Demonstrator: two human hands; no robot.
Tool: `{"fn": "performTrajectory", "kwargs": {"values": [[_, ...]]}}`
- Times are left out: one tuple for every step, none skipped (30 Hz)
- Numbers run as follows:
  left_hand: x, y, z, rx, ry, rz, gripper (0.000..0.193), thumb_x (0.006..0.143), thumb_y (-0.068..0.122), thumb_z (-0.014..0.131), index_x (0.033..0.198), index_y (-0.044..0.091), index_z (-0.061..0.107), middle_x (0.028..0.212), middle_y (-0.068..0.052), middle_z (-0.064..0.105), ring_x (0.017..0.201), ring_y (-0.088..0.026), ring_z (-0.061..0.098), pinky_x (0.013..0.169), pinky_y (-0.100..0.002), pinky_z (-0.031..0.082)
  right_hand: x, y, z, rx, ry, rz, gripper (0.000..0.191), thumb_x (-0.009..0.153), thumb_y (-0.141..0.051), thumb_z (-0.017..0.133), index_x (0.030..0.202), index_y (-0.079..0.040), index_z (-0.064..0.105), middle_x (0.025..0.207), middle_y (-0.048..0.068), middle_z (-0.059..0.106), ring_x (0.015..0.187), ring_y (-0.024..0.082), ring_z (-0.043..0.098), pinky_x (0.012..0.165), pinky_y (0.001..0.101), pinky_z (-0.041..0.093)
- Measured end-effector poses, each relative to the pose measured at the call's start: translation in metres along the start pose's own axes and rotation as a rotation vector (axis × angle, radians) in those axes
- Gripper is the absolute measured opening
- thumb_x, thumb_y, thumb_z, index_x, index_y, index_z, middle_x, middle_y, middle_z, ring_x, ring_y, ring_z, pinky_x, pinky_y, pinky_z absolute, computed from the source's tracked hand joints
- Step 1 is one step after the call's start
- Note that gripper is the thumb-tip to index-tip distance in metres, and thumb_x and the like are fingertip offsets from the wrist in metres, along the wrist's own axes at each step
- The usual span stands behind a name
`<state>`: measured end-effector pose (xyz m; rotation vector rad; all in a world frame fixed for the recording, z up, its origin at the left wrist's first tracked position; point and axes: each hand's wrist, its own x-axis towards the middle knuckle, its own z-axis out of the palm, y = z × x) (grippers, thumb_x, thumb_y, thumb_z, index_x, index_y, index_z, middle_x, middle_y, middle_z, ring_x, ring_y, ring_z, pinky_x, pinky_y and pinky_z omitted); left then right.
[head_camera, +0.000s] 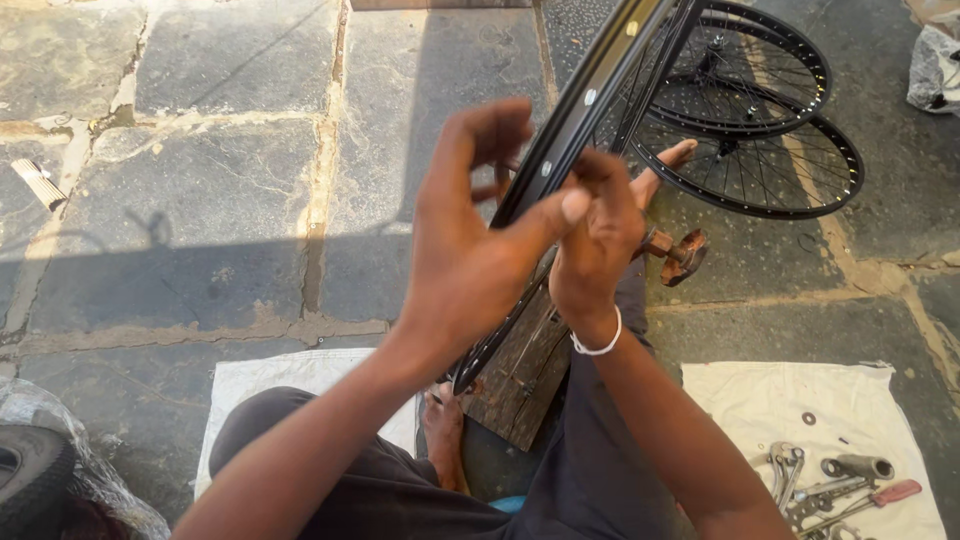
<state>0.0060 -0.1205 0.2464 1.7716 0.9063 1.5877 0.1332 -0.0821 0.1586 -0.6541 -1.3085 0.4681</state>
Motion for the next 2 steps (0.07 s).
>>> {"fn": "performTrajectory", "kwargs": {"values": [[0.017, 0.002, 0.006, -0.075, -0.03, -0.002, 0.058, 0.088, 0.019, 0.077, 0.136, 0.003, 0.047, 0.125, -0.004, 0.057, 0.118, -0.013, 0.056, 0.096, -0.034, 0.053, 0.009, 0.001, 0.001, 0.079, 0.068, 0.03, 0.039, 0.107, -0.033, 0.072, 0.121, 0.002, 0.061, 0.106, 0.005, 0.065, 0.095, 0.013, 0.06, 0.098, 0.0262, 0.042], [0.034, 0.004, 0.01, -0.04, -0.102, -0.104, 0.048, 0.091, 0.021, 0.079, 0.127, 0.001, 0.056, 0.115, -0.008, 0.065, 0.105, -0.016, 0.059, 0.089, -0.034, 0.05, 0.015, 0.006, 0.009, 0.07, 0.064, 0.065, 0.039, 0.107, -0.033, 0.072, 0.121, 0.002, 0.061, 0.106, 0.005, 0.065, 0.095, 0.013, 0.06, 0.098, 0.0262, 0.042]]}}
